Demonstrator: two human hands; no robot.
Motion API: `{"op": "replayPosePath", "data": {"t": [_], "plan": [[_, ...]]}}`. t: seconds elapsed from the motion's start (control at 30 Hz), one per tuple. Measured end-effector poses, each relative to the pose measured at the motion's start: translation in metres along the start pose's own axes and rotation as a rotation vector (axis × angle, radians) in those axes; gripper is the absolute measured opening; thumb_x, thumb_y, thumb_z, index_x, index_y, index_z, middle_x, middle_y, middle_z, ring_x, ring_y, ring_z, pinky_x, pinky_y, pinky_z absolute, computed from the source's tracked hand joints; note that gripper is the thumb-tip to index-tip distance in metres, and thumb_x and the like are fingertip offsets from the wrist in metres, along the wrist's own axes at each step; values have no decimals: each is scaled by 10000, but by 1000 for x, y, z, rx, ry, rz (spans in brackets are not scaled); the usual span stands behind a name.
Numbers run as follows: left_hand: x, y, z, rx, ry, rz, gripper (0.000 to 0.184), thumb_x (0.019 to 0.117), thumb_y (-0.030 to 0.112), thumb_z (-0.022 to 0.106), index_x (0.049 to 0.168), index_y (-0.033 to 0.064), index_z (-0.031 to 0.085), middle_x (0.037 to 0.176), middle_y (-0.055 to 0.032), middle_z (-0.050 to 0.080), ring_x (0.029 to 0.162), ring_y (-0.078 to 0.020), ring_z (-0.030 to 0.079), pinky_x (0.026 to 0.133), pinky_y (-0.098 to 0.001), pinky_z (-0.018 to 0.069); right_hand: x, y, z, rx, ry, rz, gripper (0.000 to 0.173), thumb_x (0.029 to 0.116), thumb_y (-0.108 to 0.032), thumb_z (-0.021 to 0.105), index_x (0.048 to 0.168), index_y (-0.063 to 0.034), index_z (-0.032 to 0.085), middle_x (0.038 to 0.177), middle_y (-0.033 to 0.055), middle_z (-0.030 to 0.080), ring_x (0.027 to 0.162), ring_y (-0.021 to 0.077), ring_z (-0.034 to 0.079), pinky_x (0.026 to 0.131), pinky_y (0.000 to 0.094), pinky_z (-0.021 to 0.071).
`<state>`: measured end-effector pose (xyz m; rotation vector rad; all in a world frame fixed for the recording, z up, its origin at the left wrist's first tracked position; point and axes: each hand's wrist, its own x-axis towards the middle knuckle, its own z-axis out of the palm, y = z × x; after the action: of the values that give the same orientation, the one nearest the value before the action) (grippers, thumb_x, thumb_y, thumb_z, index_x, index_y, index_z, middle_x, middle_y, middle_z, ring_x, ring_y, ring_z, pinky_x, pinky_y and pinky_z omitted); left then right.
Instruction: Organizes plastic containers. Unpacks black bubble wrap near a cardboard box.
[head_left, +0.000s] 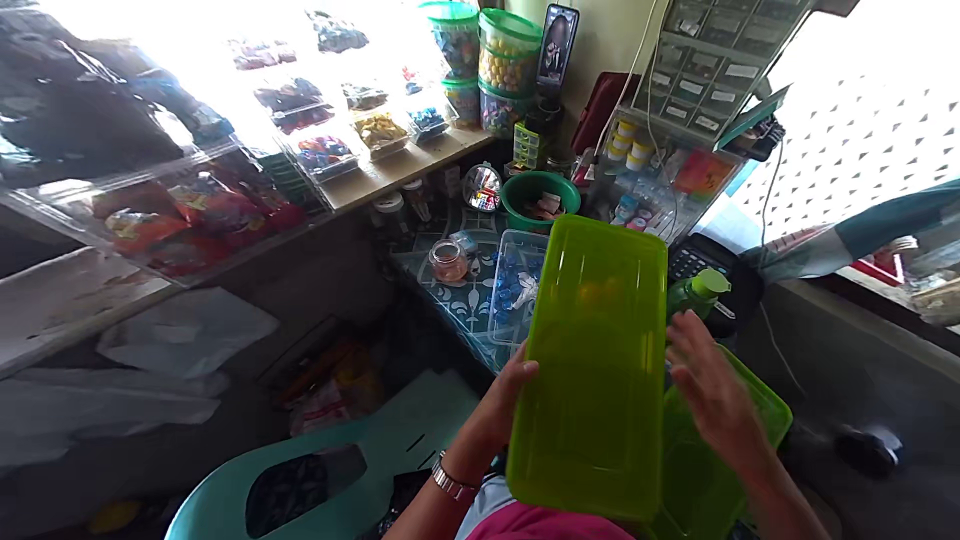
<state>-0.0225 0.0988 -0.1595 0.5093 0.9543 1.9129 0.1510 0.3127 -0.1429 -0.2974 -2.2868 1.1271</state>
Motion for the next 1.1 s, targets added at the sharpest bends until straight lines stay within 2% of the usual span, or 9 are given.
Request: {"op": "replayPosePath", "data": {"t": [0.07, 0.13, 0.2, 0.33, 0.43, 0.53, 0.73, 0.87, 1.1], "plan": [[2, -11, 2, 11, -11, 50, 909, 773, 585, 781, 1415, 98, 360, 1072, 47, 729, 950, -71, 720, 827, -277, 619, -7, -13, 13, 250, -57, 267, 886, 984, -644, 503, 1541, 25, 338, 1460, 52, 556, 1294, 46, 556, 1079, 268, 496], [4, -19, 1, 6, -36, 90, 866, 781, 578, 778, 1394, 114, 378, 1079, 64, 730, 962, -60, 718, 843, -275, 614, -9, -25, 28, 406, 34, 392, 494, 1026, -477, 548, 1299, -66, 581, 1107, -75, 729, 1009, -2, 693, 907, 219, 589], [7, -19, -4, 32, -49, 94, 778, 802, 503, 774, 1368, 116, 407, 1075, 65, 732, 960, -62, 717, 842, -283, 614, -10, -28, 32, 430, 79, 355, 362, 1045, -401, 549, 1214, -92, 635, 1012, -103, 744, 934, 0, 710, 856, 207, 605], [20, 5, -13, 314, 48, 248, 788, 928, 382, 616, 1506, -19, 263, 1268, 3, 632, 1116, -76, 644, 957, -317, 564, -13, -29, 31, 265, 78, 171, 518, 1023, -342, 598, 1354, 54, 546, 1122, -54, 730, 991, -40, 687, 871, 163, 588], [26, 47, -7, 443, 344, 334, 739, 957, 627, 512, 1460, 94, 417, 1174, 32, 676, 1042, -63, 665, 897, -309, 582, -26, -27, 41, 172, 9, 51, 602, 1004, -343, 636, 1406, 90, 519, 1155, 36, 734, 980, -15, 691, 837, 191, 595], [23, 83, -9, 584, 429, 375, 597, 1048, 607, 333, 1468, 227, 523, 1197, 12, 689, 1018, -94, 684, 842, -312, 600, -36, -29, 59, 180, -66, -9, 623, 1001, -349, 655, 1440, 64, 495, 1182, 76, 725, 1021, 44, 708, 874, 250, 616], [2, 93, 15, 814, 356, 409, 336, 1045, 445, 501, 1245, 228, 663, 1013, 89, 706, 827, -16, 681, 704, -205, 591, -8, -56, 54, 373, -172, -6, 876, 1015, -546, 511, 1538, 112, 266, 1381, 97, 609, 1219, 36, 612, 1030, 252, 540], [-4, 85, 32, 868, 201, 449, 292, 1023, 417, 563, 1219, 229, 673, 885, 130, 696, 756, 43, 665, 669, -147, 573, 26, -78, 40, 256, 53, 16, 852, 1032, -648, 306, 1468, 73, 433, 1320, 48, 643, 1182, -38, 592, 1020, 203, 506], [-13, 87, 34, 811, 178, 460, 256, 1028, 410, 559, 1167, 239, 689, 912, 133, 705, 791, 27, 679, 694, -154, 583, 35, -84, 43, 239, 116, -1, 703, 1038, -618, 367, 1246, 1, 627, 1141, -30, 687, 1097, -64, 606, 963, 170, 507]]}}
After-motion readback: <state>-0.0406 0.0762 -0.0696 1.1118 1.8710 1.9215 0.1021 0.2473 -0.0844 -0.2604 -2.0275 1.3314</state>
